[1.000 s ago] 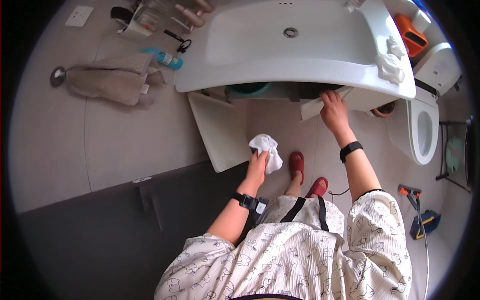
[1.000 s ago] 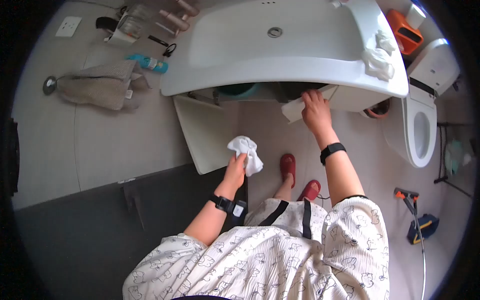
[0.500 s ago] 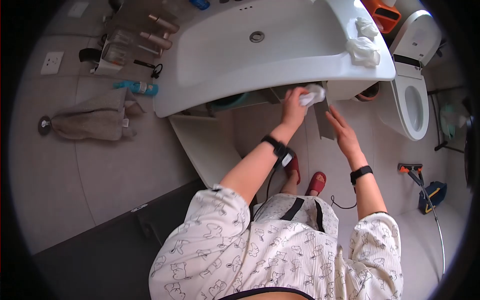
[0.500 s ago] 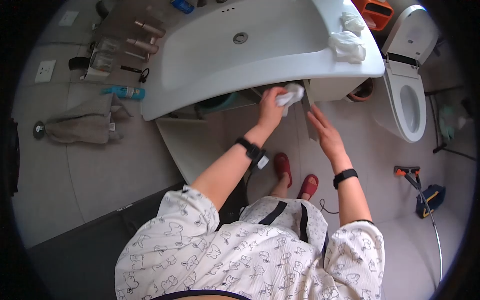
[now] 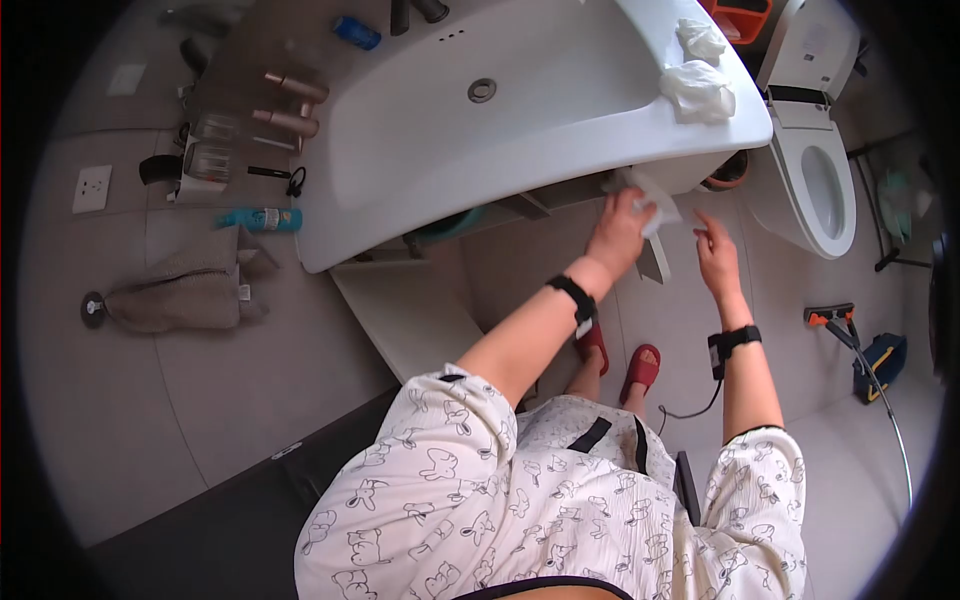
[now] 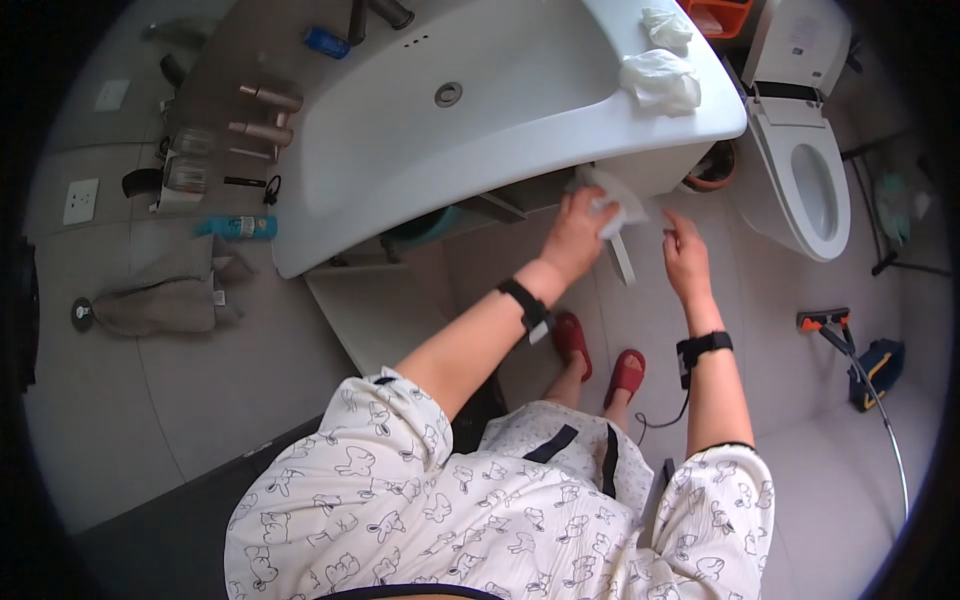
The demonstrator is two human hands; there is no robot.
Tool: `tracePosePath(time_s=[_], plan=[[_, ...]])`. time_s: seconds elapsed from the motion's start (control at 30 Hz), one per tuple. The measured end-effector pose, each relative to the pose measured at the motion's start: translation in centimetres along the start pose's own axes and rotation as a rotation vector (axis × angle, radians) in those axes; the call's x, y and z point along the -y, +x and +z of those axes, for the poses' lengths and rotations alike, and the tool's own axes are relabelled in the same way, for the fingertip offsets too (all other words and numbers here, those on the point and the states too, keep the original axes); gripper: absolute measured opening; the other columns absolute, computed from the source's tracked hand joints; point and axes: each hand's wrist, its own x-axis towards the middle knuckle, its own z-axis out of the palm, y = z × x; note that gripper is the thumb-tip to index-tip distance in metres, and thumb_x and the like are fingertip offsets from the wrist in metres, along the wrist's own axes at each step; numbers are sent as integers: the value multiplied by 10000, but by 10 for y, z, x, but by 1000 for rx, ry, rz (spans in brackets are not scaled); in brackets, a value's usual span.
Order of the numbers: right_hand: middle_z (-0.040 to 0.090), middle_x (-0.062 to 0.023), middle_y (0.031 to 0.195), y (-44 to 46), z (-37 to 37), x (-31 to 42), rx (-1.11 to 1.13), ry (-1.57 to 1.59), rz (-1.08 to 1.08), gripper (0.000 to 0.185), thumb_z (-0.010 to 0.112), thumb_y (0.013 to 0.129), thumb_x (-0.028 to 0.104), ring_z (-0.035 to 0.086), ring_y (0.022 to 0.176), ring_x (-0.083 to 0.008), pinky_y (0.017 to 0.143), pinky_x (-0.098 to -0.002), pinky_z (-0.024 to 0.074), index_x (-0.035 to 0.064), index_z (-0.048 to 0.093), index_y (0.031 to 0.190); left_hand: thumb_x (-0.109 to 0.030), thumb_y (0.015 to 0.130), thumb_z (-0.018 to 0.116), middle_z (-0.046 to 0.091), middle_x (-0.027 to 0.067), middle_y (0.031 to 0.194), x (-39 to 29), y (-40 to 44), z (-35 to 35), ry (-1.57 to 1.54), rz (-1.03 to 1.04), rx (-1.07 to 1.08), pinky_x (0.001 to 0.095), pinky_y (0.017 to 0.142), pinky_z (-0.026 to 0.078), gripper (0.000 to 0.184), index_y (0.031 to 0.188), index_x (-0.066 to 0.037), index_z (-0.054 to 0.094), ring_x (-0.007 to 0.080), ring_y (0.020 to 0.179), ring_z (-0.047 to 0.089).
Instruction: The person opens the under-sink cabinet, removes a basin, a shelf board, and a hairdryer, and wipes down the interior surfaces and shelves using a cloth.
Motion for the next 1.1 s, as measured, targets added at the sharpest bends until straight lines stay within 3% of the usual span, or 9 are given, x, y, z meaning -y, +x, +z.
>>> tracePosePath(time_s=[0.3,0.37,0.53,0.57,0.63,0.83,0.97,1.03,1.1], plan=[[534,-125,1108,32,9,24,26,-47,-56,317,462,826,69,550,947,-250,769,-324,453,67,508,1139,-7,635,559,440,103,1113,-51,-85,12,-252,38,64,365,836,436,396,1025,-78,565,290,1041,429],[529,-126,1128,16,7,4,15,-80,-4,316,465,836,89,543,974,-247,802,-328,443,60,501,1149,-47,657,562,482,121,1055,-35,-128,21,-410,47,477,359,824,440,342,999,-68,565,290,986,469],[593,-178,1001,-64,6,-107,188,-265,212,277,458,860,188,562,955,-296,801,-351,440,30,557,1065,-173,824,457,582,88,867,24,-233,17,-756,-936,246,324,678,453,177,862,-35,561,220,790,559],[610,-192,920,-87,12,-151,372,-277,519,281,466,853,226,576,896,-327,760,-365,451,19,579,1005,-186,847,424,592,66,881,36,-238,-2,-934,-1189,257,307,697,438,208,894,-57,581,175,839,550],[628,-116,832,-125,32,-181,709,-119,797,271,499,840,228,592,795,-198,710,-311,462,37,589,1011,-214,863,388,589,61,911,54,-240,-27,-942,-1427,67,308,718,443,255,914,-51,577,175,861,552],[455,-89,1243,-115,129,-27,909,700,624,465,471,893,271,468,1093,-179,885,-293,404,76,359,1300,-175,853,447,563,102,1019,101,-196,-7,-1211,-1208,-297,301,762,455,246,1011,-11,541,190,933,547],[458,-98,1236,-60,208,-20,496,748,343,383,398,922,219,437,1123,-191,909,-309,382,80,390,1279,-130,842,507,510,112,1128,137,-147,37,-1353,-1094,-127,320,879,410,391,1194,16,424,193,1029,509],[466,-101,1223,-22,235,-55,428,662,245,343,400,919,202,448,1102,-188,902,-308,387,71,435,1234,-132,844,513,484,105,1163,159,-136,62,-1579,-755,-21,298,911,379,472,1270,-12,348,187,1065,488],[473,-105,1210,19,260,-93,376,580,128,310,403,917,185,459,1081,-186,894,-306,391,62,480,1190,-152,847,529,414,111,1261,196,-129,69,-1294,-572,207,284,956,336,529,1311,-38,302,205,1132,446]])
